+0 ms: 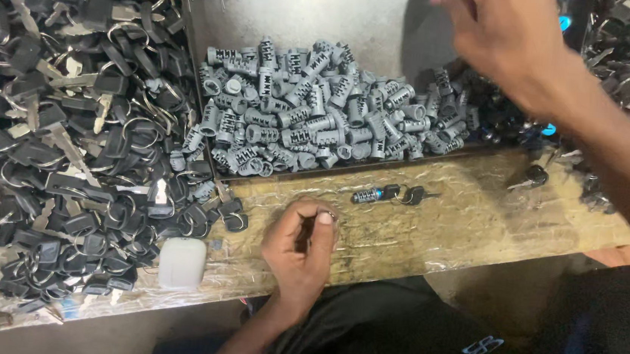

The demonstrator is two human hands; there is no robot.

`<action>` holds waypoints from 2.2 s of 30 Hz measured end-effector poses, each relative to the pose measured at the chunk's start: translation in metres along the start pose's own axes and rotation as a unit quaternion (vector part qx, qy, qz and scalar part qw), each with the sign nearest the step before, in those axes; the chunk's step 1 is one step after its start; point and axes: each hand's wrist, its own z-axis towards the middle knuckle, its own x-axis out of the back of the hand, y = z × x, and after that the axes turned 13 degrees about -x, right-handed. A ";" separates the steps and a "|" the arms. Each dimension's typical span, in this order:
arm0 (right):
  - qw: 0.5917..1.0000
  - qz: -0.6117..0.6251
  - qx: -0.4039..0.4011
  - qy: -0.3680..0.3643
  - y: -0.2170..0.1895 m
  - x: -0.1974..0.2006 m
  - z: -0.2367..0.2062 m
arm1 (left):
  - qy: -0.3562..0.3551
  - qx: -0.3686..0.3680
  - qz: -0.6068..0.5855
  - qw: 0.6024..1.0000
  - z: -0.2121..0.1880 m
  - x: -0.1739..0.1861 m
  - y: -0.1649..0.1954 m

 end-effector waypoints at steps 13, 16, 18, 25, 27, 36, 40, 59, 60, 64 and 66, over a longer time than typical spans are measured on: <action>0.685 0.657 -0.225 -0.221 -0.088 -0.022 -0.187 | -0.140 0.008 -0.008 0.990 0.002 -0.013 0.041; 0.671 0.665 -0.245 -0.219 -0.087 -0.026 -0.193 | -0.149 -0.011 0.023 0.988 -0.001 -0.015 0.041; 0.662 0.673 -0.248 -0.219 -0.086 -0.028 -0.197 | -0.140 0.000 0.038 0.989 -0.003 -0.017 0.041; 0.798 0.567 -0.180 -0.095 -0.103 -0.035 -0.194 | -0.112 -0.208 0.267 0.934 -0.010 -0.025 0.042; 0.873 0.459 -0.159 -0.045 -0.110 -0.028 -0.181 | -0.131 -0.222 0.297 0.919 -0.007 -0.021 0.041; 0.977 0.151 0.138 0.058 -0.055 0.004 -0.017 | -0.047 -0.059 0.150 0.986 0.006 -0.009 0.007; 0.963 0.074 0.235 0.108 -0.089 -0.030 0.055 | -0.036 -0.086 0.191 0.977 0.003 -0.007 -0.003; 0.981 0.110 0.157 0.023 -0.106 -0.015 0.060 | -0.050 -0.073 0.154 0.984 0.005 -0.012 0.000; 0.982 0.112 0.152 0.026 -0.109 -0.016 0.061 | -0.047 -0.079 0.161 0.983 0.005 -0.013 -0.001; 0.983 0.082 0.146 0.070 -0.114 -0.043 0.070 | -0.042 -0.093 0.174 0.979 0.005 -0.013 -0.004; 0.983 0.077 0.146 0.084 -0.109 -0.057 0.075 | -0.038 -0.089 0.177 0.979 0.004 -0.013 -0.005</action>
